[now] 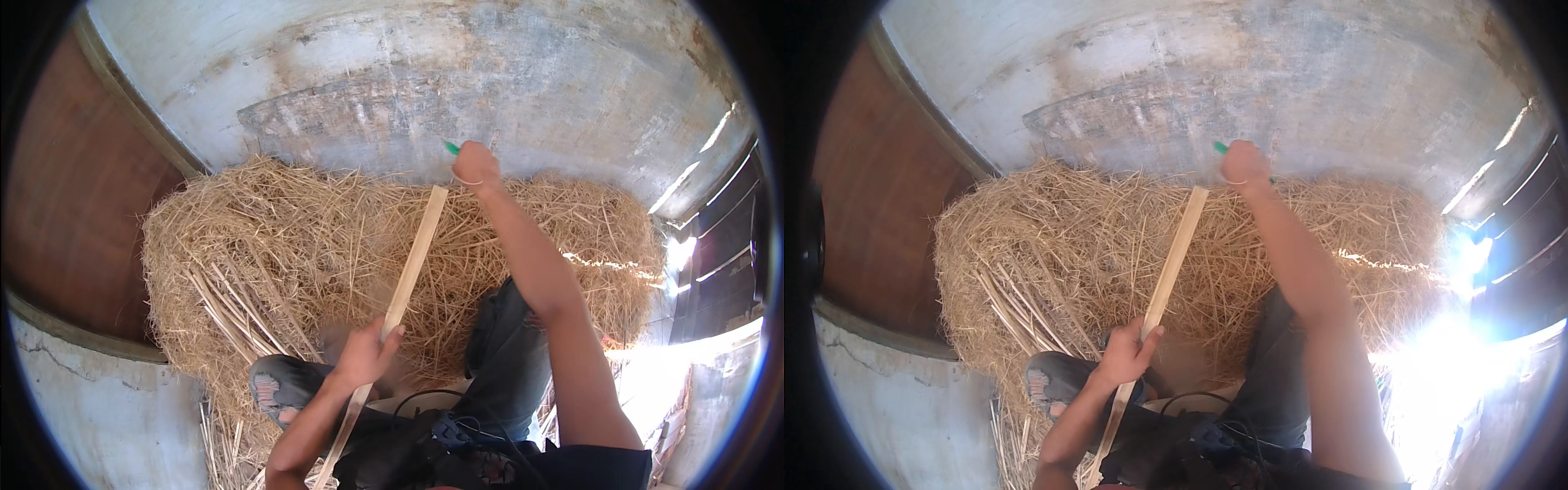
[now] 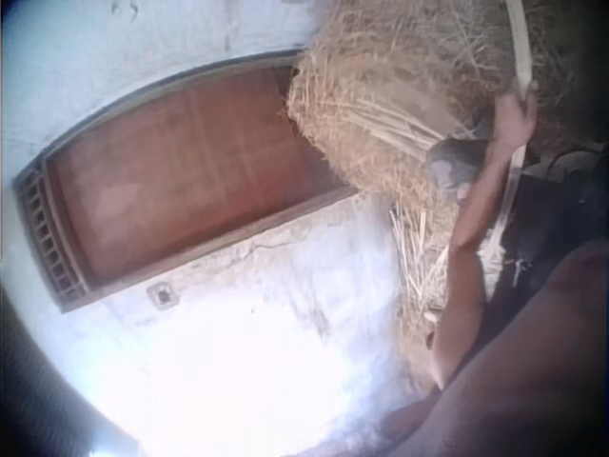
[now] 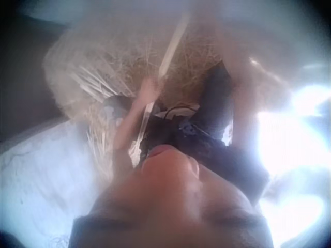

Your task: The person scrapes a bamboo stick using a green-handled tool while sitting on a pile of straw. They hold the bamboo stick with one hand and repeatedly run the tool along the length of the wood to remove thin shavings.

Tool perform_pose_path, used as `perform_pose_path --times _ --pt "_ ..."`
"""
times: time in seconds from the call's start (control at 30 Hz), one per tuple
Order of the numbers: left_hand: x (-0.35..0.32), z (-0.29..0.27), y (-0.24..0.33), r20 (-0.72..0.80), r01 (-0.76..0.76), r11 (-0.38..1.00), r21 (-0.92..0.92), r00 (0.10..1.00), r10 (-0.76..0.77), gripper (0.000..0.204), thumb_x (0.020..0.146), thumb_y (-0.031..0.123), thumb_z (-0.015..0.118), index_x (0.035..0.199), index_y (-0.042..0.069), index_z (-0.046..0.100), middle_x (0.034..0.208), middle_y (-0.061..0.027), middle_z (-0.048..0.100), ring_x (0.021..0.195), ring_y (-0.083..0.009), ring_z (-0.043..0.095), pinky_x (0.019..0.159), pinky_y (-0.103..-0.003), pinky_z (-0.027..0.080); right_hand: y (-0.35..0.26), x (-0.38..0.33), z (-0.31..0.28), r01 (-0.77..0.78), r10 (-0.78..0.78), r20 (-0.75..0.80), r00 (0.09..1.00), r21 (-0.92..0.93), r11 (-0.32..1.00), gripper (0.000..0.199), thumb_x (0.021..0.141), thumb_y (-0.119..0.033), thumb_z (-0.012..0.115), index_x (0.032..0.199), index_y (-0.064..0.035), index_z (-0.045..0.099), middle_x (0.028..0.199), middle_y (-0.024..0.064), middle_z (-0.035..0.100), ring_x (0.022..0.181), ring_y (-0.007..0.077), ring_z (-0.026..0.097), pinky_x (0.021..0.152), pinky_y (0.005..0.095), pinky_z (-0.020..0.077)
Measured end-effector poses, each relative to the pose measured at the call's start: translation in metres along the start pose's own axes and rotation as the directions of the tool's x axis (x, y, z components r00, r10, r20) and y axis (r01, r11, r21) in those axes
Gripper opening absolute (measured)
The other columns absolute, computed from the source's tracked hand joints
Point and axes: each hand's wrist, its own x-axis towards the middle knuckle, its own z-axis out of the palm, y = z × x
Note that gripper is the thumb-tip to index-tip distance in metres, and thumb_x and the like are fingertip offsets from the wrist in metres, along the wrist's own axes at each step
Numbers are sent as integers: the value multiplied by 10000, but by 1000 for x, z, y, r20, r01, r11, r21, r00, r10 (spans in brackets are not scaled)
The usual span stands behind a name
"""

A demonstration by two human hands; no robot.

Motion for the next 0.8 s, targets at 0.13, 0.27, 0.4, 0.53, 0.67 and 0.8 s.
perform_pose_path --times 0.13,0.27,0.4,0.53,0.67,0.8 --pt "-1 -6 -15 7 169 983 -70 986 -169 329 996 326 668 1072 6 679 617 -162 623 539 -305 657 520 -414 492 44 -2 2 29 -22 -66 998 108 994 254 855 -171 695 906 78 711 904 284 722 827 405 728 756 479 577" --pt "11 -18 -6 -76 43 998 -40 996 -46 321 990 316 678 1012 -4 690 612 -158 609 528 -280 641 528 -401 490 32 -20 -19 127 -135 51 989 142 982 283 849 -200 718 849 82 695 782 270 700 737 374 714 716 470 566" --pt "20 -24 7 -120 80 990 -112 988 -94 357 986 331 690 876 -7 660 570 -83 550 518 -151 566 506 -346 445 -14 -66 -22 272 -327 177 928 278 921 296 841 -214 733 795 74 686 717 241 681 664 335 695 691 464 560" --pt "35 -23 5 -142 118 939 -322 975 -172 297 986 287 701 878 14 657 601 -27 575 537 -108 546 511 -306 433 -42 -87 -4 302 -390 380 839 272 914 276 824 -206 733 735 49 676 701 225 674 645 346 686 690 476 557" --pt "46 -27 0 -167 166 936 -310 960 -226 227 963 226 743 895 24 662 661 24 614 589 -62 559 538 -264 439 -63 -103 11 453 -476 394 786 157 878 207 791 -165 720 765 37 685 729 228 675 692 383 693 703 482 571" --pt "54 -25 4 -185 158 949 -274 959 -213 230 924 203 788 963 -1 690 744 -13 676 659 -69 605 603 -263 482 -86 -122 20 514 -523 391 757 137 847 215 771 -159 722 838 45 708 792 238 690 765 408 704 716 493 575"
